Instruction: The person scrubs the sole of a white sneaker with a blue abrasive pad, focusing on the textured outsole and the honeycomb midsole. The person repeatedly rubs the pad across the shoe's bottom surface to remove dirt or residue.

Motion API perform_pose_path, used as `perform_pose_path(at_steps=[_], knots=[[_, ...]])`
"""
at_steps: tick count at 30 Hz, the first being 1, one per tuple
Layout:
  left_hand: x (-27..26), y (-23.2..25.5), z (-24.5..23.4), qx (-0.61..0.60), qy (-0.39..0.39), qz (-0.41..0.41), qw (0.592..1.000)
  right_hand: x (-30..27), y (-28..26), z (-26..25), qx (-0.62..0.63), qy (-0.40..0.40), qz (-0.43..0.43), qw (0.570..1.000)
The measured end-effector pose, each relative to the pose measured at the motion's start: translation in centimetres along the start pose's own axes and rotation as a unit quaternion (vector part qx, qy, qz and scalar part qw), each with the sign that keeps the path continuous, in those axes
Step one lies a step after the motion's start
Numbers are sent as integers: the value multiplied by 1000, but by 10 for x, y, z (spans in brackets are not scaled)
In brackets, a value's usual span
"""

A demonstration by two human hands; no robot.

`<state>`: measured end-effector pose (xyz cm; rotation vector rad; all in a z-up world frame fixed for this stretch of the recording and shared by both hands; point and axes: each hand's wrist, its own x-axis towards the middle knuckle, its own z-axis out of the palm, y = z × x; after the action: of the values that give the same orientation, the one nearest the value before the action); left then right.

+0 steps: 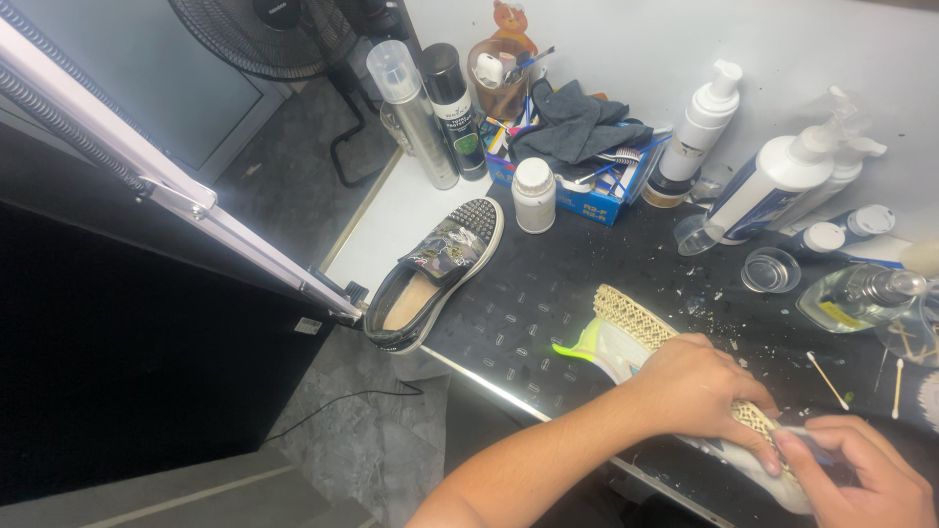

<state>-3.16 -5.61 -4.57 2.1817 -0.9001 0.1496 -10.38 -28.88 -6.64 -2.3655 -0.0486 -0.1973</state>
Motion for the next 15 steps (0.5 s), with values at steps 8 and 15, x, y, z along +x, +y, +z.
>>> perform_pose_path(at_steps=[8, 15], knots=[[-1, -1, 3, 6, 16, 8, 1000, -10, 27, 12, 139, 49, -115, 982], [-3, 1, 3, 6, 3, -2, 1000, -4, 14, 15, 238, 44, -145, 959]])
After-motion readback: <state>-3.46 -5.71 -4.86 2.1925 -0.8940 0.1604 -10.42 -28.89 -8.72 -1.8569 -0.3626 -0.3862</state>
